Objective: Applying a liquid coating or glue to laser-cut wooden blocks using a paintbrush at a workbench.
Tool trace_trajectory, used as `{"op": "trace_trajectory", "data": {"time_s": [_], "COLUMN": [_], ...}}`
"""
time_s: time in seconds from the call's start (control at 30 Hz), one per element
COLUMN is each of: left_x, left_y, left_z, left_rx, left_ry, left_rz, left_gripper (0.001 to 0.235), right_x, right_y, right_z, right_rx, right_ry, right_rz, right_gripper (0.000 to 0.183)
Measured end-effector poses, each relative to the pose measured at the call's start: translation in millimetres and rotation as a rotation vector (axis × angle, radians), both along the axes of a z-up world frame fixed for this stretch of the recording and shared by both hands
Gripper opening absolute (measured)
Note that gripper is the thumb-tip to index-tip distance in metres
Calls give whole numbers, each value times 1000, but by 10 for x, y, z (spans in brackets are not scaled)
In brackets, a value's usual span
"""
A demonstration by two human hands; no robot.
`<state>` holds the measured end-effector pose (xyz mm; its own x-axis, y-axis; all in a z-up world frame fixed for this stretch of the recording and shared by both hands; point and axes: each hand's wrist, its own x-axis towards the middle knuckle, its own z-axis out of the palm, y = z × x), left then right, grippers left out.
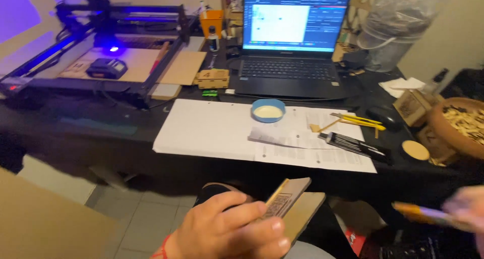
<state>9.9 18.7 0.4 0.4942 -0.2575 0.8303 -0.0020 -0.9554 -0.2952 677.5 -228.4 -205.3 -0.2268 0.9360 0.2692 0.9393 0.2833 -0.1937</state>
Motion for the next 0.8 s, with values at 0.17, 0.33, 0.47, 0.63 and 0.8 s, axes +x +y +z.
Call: {"op": "trace_trajectory", "data": {"time_s": [0.17, 0.33, 0.47, 0.63, 0.8], "left_x": [50, 329, 543, 739, 1283], "left_y": [137, 267, 243, 170, 346], "left_z": [155, 294, 290, 419, -1285], "left_rx": [159, 556, 710, 780, 2329], "left_ry": [226, 276, 255, 272, -310], "left_rz": [-104, -79, -21, 91, 902], "left_gripper": [42, 48, 47, 27, 21], "right_x": [-3294, -3816, -3833, -3718, -3438], "right_y": [505, 799, 843, 779, 698], "right_z": [2612, 3166, 3221, 3071, 3116], "right_rx": [212, 160, 234, 191, 269], "right_ry": [70, -52, -297, -429, -375], "right_rz": [205, 337, 438, 372, 295], "right_gripper": [54, 48, 21, 16, 25]}}
